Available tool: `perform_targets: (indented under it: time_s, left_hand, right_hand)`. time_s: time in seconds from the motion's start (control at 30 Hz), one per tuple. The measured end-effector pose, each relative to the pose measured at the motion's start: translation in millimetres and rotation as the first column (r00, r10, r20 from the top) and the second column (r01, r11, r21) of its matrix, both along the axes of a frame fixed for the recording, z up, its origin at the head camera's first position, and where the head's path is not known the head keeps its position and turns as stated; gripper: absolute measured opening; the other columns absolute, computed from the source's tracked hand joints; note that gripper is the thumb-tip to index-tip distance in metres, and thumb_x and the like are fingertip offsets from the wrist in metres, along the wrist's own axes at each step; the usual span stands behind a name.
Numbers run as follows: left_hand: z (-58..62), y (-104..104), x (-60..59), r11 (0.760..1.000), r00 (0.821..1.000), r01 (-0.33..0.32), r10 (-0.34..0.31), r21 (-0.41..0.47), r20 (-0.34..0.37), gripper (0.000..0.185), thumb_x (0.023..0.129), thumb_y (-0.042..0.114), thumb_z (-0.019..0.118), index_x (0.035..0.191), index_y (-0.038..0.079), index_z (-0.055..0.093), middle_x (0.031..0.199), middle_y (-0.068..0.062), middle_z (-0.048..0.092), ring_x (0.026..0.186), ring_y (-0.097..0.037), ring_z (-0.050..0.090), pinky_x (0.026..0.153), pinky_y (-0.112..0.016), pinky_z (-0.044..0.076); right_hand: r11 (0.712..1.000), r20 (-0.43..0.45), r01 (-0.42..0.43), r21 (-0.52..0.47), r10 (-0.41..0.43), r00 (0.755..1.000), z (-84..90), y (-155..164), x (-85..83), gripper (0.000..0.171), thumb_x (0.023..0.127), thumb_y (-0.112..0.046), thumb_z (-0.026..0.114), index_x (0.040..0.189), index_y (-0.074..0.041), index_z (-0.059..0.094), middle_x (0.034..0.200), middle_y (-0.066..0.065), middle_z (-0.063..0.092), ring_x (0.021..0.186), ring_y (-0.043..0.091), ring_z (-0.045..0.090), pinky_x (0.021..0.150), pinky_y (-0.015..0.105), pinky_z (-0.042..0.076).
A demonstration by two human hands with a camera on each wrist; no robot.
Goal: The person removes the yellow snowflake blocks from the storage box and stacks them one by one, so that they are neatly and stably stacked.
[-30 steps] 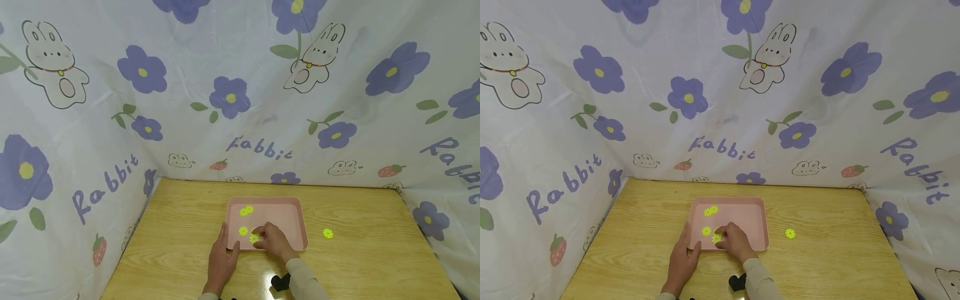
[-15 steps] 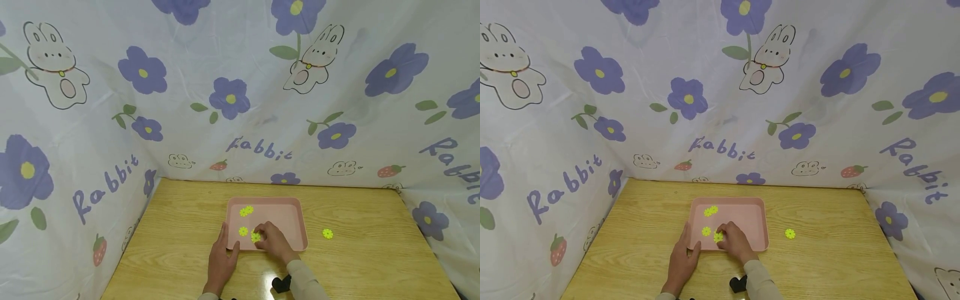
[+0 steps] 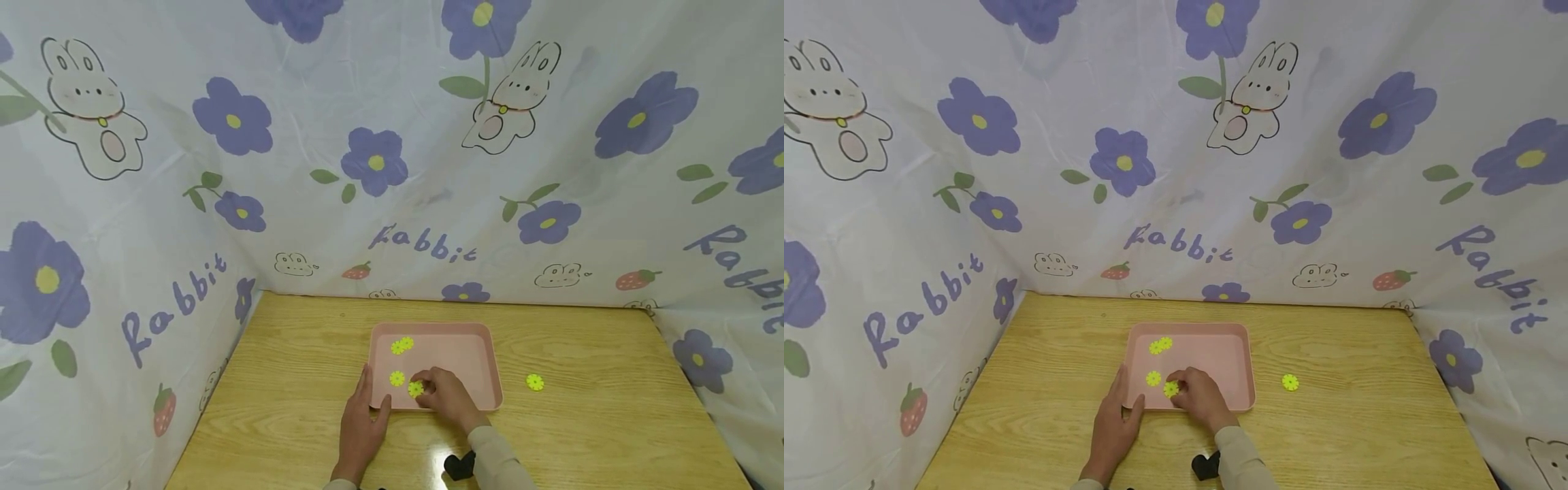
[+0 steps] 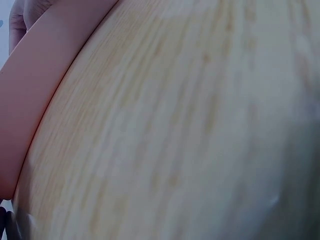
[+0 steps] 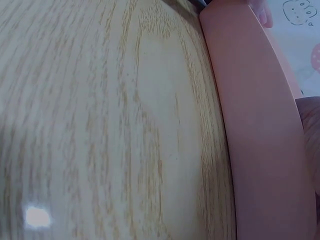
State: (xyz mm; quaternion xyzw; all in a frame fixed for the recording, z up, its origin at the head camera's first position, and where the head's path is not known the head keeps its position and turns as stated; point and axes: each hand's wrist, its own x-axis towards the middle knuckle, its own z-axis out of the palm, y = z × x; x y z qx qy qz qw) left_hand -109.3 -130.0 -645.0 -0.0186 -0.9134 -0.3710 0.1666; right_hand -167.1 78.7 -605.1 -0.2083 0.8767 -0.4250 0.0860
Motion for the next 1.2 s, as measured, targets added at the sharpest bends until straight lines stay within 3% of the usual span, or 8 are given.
perform_targets:
  time_s: [0.7,1.2]
  left_hand:
    - [1.3,0.0,-0.4,1.000,1.000,0.002,-0.002,0.011,0.030,0.075,0.101,0.031,0.067,0.162,0.006,0.032,0.165,-0.010,0.036,0.142,-0.038,0.046,0.109,-0.059,0.044]
    - [-1.4,0.6,-0.5,1.000,1.000,-0.003,0.003,0.004,0.014,0.074,0.101,0.031,0.068,0.162,0.006,0.033,0.165,-0.010,0.037,0.141,-0.037,0.048,0.108,-0.058,0.045]
  right_hand:
    - [0.999,-0.003,0.012,-0.031,-0.012,1.000,-0.9,-1.0,0.5,0.034,0.082,-0.003,0.085,0.114,0.001,0.075,0.085,0.001,0.060,0.074,0.008,0.051,0.066,0.025,0.047]
    - [1.000,0.005,0.019,-0.021,-0.019,1.000,-0.9,0.3,0.6,0.033,0.086,-0.006,0.083,0.116,0.002,0.074,0.087,-0.001,0.061,0.076,0.008,0.053,0.068,0.026,0.049]
